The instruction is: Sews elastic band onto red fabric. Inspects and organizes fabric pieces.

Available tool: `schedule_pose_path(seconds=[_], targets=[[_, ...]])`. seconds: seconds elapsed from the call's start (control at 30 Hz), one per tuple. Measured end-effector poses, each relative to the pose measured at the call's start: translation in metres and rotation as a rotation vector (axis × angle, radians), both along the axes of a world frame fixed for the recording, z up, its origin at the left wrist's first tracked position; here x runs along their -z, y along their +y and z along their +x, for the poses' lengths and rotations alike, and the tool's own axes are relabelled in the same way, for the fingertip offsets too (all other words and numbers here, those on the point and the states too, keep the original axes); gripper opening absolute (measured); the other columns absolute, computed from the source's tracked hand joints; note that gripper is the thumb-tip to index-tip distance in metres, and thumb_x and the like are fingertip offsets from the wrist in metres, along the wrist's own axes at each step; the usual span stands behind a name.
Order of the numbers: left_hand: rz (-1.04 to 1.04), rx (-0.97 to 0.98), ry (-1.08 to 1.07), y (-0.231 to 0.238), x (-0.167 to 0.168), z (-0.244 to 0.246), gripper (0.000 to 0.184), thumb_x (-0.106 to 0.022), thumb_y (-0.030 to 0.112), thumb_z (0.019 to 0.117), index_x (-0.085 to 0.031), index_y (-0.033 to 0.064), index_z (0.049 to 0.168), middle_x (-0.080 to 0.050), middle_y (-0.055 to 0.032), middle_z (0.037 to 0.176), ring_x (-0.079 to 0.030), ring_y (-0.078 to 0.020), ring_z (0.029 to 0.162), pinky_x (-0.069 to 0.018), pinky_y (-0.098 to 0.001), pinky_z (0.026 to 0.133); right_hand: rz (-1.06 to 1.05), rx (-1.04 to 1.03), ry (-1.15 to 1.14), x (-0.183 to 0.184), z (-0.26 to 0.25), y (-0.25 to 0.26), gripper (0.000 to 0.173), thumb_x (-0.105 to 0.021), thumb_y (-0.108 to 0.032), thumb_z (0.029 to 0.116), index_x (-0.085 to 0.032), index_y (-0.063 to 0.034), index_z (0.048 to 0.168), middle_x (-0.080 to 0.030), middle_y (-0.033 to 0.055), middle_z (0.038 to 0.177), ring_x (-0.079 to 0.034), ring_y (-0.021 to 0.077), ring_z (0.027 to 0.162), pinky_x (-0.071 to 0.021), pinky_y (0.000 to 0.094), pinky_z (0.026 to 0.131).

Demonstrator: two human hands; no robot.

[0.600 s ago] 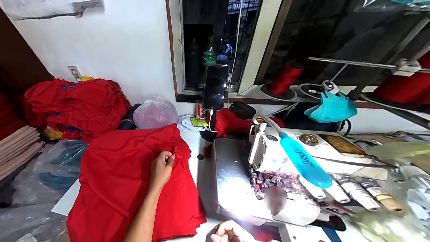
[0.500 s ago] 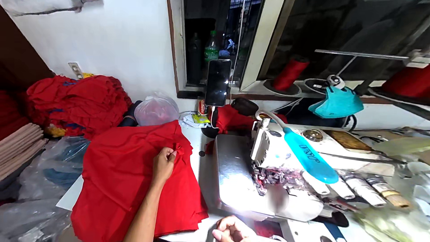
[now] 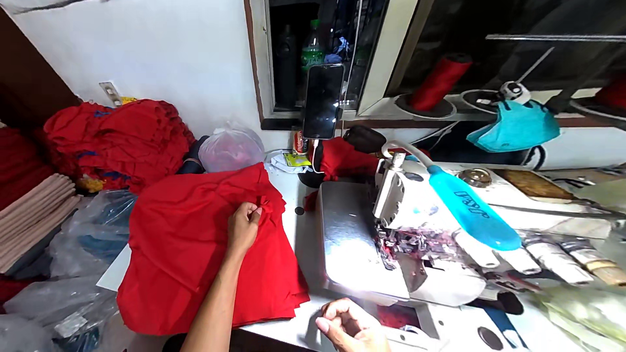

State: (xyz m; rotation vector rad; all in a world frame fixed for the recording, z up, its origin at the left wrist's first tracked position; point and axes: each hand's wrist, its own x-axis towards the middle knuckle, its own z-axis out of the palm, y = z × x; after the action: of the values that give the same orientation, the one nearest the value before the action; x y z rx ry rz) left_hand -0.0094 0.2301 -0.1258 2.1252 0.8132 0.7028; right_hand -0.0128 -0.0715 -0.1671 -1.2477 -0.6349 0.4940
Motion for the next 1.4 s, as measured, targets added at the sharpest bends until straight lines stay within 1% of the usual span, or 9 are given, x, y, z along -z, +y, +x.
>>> schedule_pose_path(seconds=[0.2, 0.3, 0.4, 0.57, 0.8, 0.93, 1.17, 1.27, 1.4], targets=[[0.006, 0.002, 0.001, -0.0004, 0.0002, -0.0004, 0.018, -0.065, 0.02, 0.1009, -0.069, 0.0038, 0.107, -0.071, -0.0074, 0.088, -0.068, -0.018, 0.081, -0.0561, -0.0422, 0.078, 0.004, -0.005, -0.002, 0.0018, 0.0014, 0.0005, 0.014, -0.078, -0.006, 0.0878, -0.07, -0.0107, 0.098, -0.071, -0.0055, 0.08, -0.057, -0.0018, 0.057, -0.0489, 0.0172, 0.051], [0.004, 0.001, 0.0, -0.0004, 0.0, 0.0003, 0.018, -0.066, 0.02, 0.1007, -0.07, 0.0041, 0.107, -0.071, -0.0076, 0.089, -0.068, -0.0185, 0.081, -0.0566, -0.0427, 0.079, 0.01, -0.009, -0.021, 0.0023, 0.0025, 0.0004, 0.014, -0.078, -0.007, 0.0883, -0.07, -0.0098, 0.099, -0.071, -0.0046, 0.081, -0.057, -0.0014, 0.057, -0.0488, 0.0174, 0.051], [0.002, -0.001, 0.001, -0.0007, 0.0001, 0.0002, 0.017, -0.066, 0.02, 0.1008, -0.069, 0.0045, 0.106, -0.071, -0.0067, 0.087, -0.067, -0.0174, 0.079, -0.056, -0.0414, 0.077, 0.001, -0.003, -0.024, 0.0014, 0.0024, 0.0006, 0.014, -0.079, -0.007, 0.0878, -0.07, -0.0095, 0.098, -0.071, -0.0047, 0.082, -0.057, -0.0016, 0.057, -0.0486, 0.017, 0.051], [0.007, -0.006, -0.001, -0.0007, 0.0003, 0.0002, 0.016, -0.066, 0.021, 0.1009, -0.07, 0.0054, 0.105, -0.071, -0.0059, 0.087, -0.067, -0.0169, 0.078, -0.0557, -0.0411, 0.076, 0.012, -0.003, -0.009, 0.0025, 0.0025, 0.0011, 0.013, -0.079, -0.008, 0.0885, -0.07, -0.01, 0.099, -0.072, -0.0029, 0.084, -0.057, -0.001, 0.057, -0.0489, 0.0171, 0.05], [0.013, -0.005, 0.006, -0.0012, 0.0, 0.0004, 0.016, -0.066, 0.02, 0.1007, -0.069, 0.0047, 0.106, -0.07, -0.0066, 0.085, -0.067, -0.0173, 0.077, -0.0559, -0.0413, 0.075, 0.014, -0.01, -0.016, 0.002, 0.0027, 0.0006, 0.013, -0.078, -0.007, 0.089, -0.07, -0.01, 0.099, -0.072, -0.004, 0.084, -0.057, -0.002, 0.057, -0.0481, 0.0161, 0.05], [0.011, -0.009, 0.006, -0.0009, -0.0013, 0.0019, 0.015, -0.066, 0.019, 0.1005, -0.069, 0.0046, 0.104, -0.069, -0.0062, 0.083, -0.066, -0.0166, 0.075, -0.0552, -0.0403, 0.073, 0.011, 0.0, -0.018, 0.0017, 0.0031, 0.001, 0.013, -0.078, -0.008, 0.0889, -0.07, -0.0101, 0.099, -0.072, -0.0038, 0.085, -0.057, -0.0018, 0.057, -0.0487, 0.0163, 0.05], [0.001, -0.006, -0.005, -0.0001, 0.0001, 0.0024, 0.015, -0.067, 0.019, 0.0999, -0.069, 0.005, 0.104, -0.069, -0.0052, 0.084, -0.066, -0.0161, 0.076, -0.0556, -0.0394, 0.074, 0.002, -0.001, -0.008, -0.0001, 0.0026, 0.0, 0.013, -0.078, -0.007, 0.0887, -0.07, -0.0101, 0.099, -0.071, -0.0047, 0.082, -0.058, -0.0012, 0.058, -0.049, 0.0177, 0.052], [0.002, 0.013, 0.004, 0.0018, 0.0011, 0.0027, 0.018, -0.066, 0.02, 0.0998, -0.069, 0.0039, 0.106, -0.07, -0.007, 0.086, -0.067, -0.0181, 0.08, -0.0558, -0.0424, 0.078, -0.01, -0.001, -0.008, -0.0004, 0.0027, -0.0006, 0.013, -0.077, -0.006, 0.0888, -0.069, -0.0087, 0.099, -0.071, -0.0045, 0.083, -0.059, -0.0002, 0.061, -0.0509, 0.0193, 0.054], [-0.001, 0.018, 0.003, 0.0031, 0.0022, 0.0031, 0.018, -0.065, 0.02, 0.0998, -0.07, 0.0036, 0.105, -0.07, -0.0061, 0.085, -0.066, -0.0161, 0.079, -0.055, -0.0384, 0.078, -0.01, -0.002, -0.013, 0.003, 0.0031, -0.0007, 0.013, -0.077, -0.008, 0.0899, -0.068, -0.0073, 0.099, -0.071, -0.0038, 0.083, -0.06, 0.0006, 0.061, -0.0517, 0.0206, 0.055]])
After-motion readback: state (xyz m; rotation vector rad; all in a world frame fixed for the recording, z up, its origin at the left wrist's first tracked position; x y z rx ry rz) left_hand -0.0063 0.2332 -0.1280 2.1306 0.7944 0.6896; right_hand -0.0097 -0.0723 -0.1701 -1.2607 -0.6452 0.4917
